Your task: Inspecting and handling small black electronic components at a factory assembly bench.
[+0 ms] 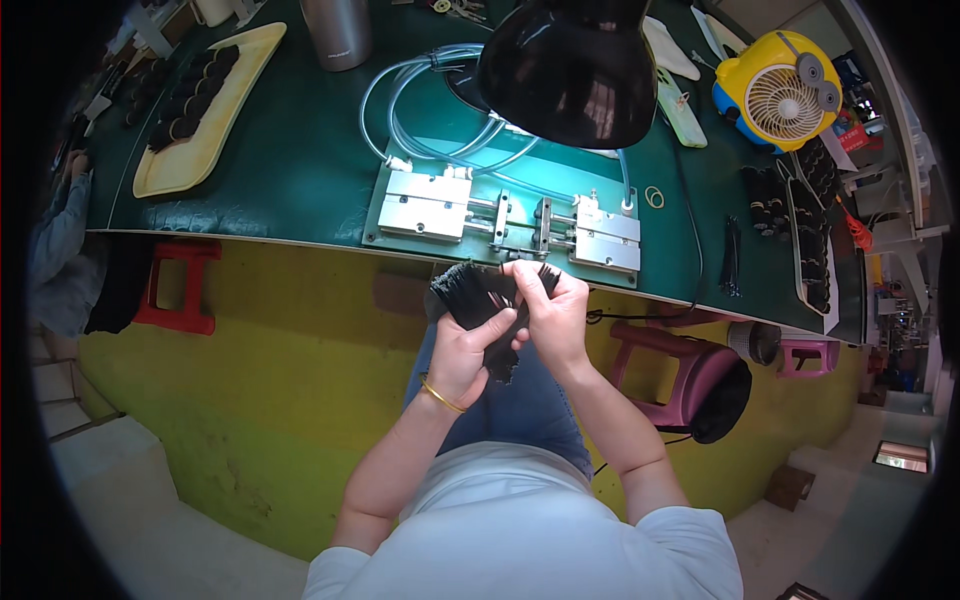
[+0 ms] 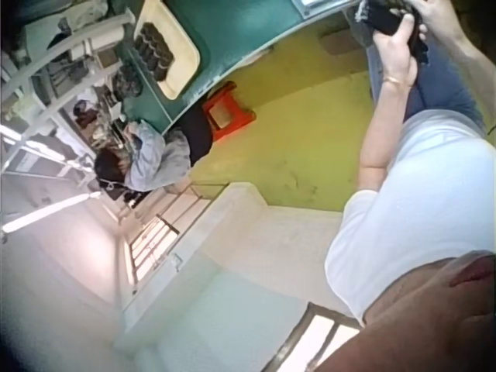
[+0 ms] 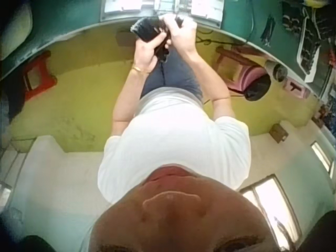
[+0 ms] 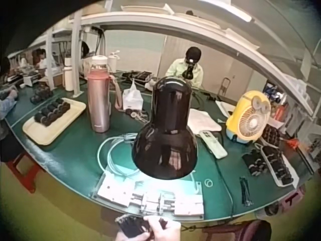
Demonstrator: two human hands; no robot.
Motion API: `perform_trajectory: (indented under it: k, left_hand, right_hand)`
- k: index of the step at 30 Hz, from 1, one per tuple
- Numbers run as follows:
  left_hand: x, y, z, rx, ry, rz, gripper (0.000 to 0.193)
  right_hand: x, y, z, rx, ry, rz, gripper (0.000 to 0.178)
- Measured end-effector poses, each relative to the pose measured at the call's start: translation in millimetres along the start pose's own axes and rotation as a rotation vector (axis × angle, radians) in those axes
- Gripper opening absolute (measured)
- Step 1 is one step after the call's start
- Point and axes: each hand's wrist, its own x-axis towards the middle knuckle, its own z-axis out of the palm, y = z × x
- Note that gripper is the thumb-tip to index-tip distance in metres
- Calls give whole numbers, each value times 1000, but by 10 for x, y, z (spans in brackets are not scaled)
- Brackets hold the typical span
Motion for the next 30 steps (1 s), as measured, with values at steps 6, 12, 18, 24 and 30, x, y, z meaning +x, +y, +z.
perform_trajectory:
  k: [6,12,18,24,30]
  left_hand:
    - [31,-9,1,-5,-10,-2,15]
    - [39,-35,1,-10,-13,-1,13]
    - [7,-3,12,-53,-23,-22,10]
    - [-6,-17,-39,-75,-75,-11,9]
    - [17,-48,-17,-44,-5,-22,11]
  right_hand:
    - [38,4,-25,18,-4,13,21]
    - [56,13,-29,-1,6,2,23]
    - [29,5,-36,-10,-26,-25,25]
    - [-28,-60,18,-27,-26,-23,23]
    - [21,11,-19,-13,7,-18,22]
